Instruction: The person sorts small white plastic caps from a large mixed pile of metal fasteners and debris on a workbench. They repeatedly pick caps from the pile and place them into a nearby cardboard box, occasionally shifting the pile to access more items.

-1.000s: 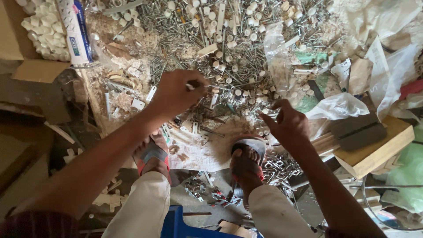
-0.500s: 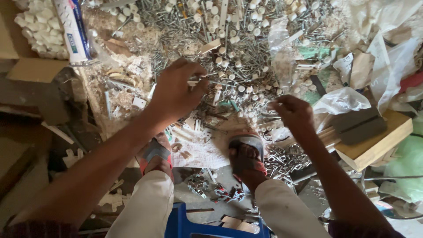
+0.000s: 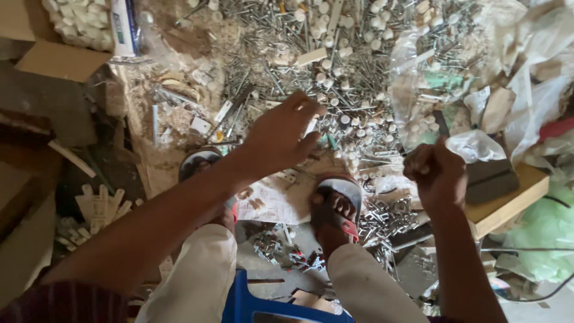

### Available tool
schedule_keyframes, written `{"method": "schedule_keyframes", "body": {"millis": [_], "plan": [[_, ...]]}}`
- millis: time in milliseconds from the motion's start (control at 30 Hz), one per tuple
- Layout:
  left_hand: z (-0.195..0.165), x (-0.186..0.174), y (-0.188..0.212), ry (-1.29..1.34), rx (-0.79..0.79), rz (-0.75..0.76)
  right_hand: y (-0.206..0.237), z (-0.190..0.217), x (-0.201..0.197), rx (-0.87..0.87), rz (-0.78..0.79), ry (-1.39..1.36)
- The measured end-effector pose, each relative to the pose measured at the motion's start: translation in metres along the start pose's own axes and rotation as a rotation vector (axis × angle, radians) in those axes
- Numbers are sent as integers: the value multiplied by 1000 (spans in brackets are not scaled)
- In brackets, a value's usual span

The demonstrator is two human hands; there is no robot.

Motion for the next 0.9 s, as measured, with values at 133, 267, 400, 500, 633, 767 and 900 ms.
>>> {"method": "schedule_keyframes", "body": {"millis": [133,267,400,500,633,767,900], "plan": [[21,-19,22,-50,-55,-56,-3,-25,-20,67,-216,732],[20,-35,30,-34,-81,-44,1,-45,-18,-201,149,1493],[6,-40,29,64,-212,13,20,-61,-11,-78,233,1636],[-9,-39,25,-7,2,-127,31,-60,-9,59,238,1700],[-13,-33,25,-8,-32,-51,32,-55,-11,174,271,1723],[-10,-35,30,-31,-5,-59,24,-56,-20,310,391,1728],[-6,-40,35,-25,-36,-16,16,-70,-30,343,570,1806]]}}
Point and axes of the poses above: each hand's wrist, its own y-axis away from the middle knuckle, its own x-axis out of the palm, z = x × y, the point moved 2 cm from there along -y, towards the middle knuckle, and after that the axes turned 11 degrees about -x, right-handed, at the moved point
